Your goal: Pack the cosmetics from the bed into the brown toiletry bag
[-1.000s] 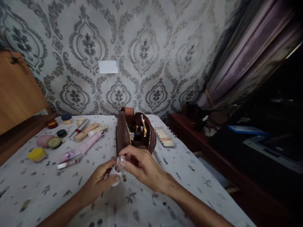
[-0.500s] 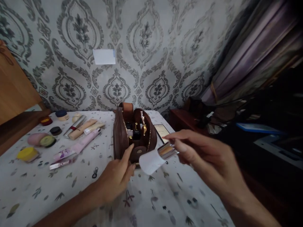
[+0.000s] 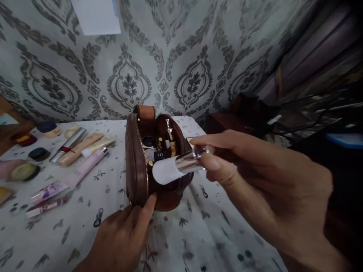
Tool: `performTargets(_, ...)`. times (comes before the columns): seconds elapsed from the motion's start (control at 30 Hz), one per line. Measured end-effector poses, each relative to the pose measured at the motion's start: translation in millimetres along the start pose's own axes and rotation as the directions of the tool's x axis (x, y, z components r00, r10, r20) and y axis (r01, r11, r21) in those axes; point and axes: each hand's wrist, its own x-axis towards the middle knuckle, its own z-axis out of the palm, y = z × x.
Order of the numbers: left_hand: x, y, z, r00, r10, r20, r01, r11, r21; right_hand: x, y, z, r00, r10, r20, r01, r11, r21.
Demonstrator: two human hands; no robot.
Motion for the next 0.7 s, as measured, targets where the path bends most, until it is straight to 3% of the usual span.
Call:
performTargets(0.1,0,-5,1.2,0.999,0.028,0.016,-0.028,1.0,-0.013,7,3,11,1.0,-0.02,0.021,0.02,1.0,0.008)
performTargets(0.23,-3,-10,2.1,0.998,0.042,0.053,-0.04,0.998,-0.053,16,6,19,0.977,-0.057,0.204,0.052,0.998,0.029)
performTargets(0.43,-1,-10,1.5,0.998,0.032,0.06,-0.024,0.992,-0.128,21,5,27,0.883,-0.04,0.467,0.03,0.999,0.028)
performTargets(0.7,1,-7,-0.8,0.998,0.034,0.05,-0.027,0.993,-0.118,24,0,37,0.759,-0.026,0.65,0.046,0.999,-0.014)
